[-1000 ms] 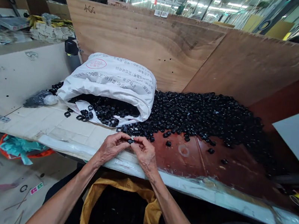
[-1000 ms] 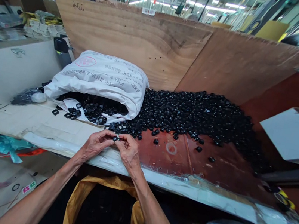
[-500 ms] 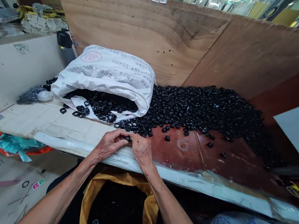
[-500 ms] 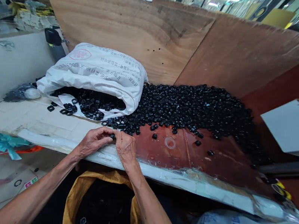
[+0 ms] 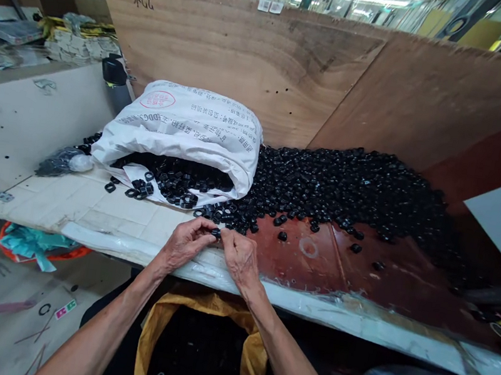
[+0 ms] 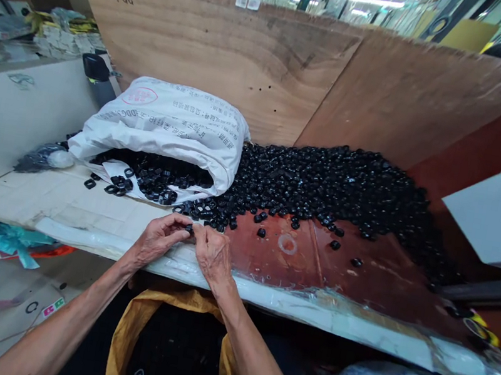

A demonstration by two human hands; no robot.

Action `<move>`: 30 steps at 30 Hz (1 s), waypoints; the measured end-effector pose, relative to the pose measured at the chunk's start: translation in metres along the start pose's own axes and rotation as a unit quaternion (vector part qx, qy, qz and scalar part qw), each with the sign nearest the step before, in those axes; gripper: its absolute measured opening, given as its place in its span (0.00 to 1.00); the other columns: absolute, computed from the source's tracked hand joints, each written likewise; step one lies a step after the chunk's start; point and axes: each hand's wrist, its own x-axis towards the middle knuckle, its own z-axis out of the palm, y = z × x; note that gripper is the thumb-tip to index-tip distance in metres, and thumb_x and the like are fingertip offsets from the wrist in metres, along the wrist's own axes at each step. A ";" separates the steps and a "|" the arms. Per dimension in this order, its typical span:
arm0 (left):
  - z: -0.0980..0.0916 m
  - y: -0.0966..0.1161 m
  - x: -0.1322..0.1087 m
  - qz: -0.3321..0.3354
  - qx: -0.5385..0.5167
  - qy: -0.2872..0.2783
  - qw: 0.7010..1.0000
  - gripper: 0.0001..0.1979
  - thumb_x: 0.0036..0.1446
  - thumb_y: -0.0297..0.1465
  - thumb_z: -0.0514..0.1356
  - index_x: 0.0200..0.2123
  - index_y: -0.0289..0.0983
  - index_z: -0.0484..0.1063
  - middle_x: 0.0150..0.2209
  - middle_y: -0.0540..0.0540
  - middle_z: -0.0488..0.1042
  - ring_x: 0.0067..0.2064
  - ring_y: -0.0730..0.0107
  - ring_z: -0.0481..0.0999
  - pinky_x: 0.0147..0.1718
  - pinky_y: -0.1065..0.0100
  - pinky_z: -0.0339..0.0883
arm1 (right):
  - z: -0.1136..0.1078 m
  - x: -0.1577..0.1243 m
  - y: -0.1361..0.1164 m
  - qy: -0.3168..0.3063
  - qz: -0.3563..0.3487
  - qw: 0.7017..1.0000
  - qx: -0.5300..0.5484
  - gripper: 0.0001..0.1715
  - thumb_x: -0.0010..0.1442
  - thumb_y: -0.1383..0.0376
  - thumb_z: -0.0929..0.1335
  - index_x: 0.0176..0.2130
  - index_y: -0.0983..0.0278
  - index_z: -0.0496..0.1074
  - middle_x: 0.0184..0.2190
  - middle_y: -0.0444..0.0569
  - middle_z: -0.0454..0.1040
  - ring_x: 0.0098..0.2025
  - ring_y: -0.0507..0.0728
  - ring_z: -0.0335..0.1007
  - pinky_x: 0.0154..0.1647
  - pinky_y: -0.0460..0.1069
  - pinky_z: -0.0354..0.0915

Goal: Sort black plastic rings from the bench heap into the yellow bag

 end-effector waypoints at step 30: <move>0.010 0.010 -0.069 0.227 0.237 -0.029 0.944 0.17 0.64 0.22 0.54 0.54 0.41 0.69 0.48 0.41 0.78 0.52 0.61 0.78 0.51 0.61 0.73 | -0.013 -0.054 -0.040 -0.146 0.329 0.870 0.337 0.19 0.54 0.50 0.69 0.26 0.61 0.64 0.13 0.36 0.58 0.15 0.47 0.44 0.16 0.44 0.37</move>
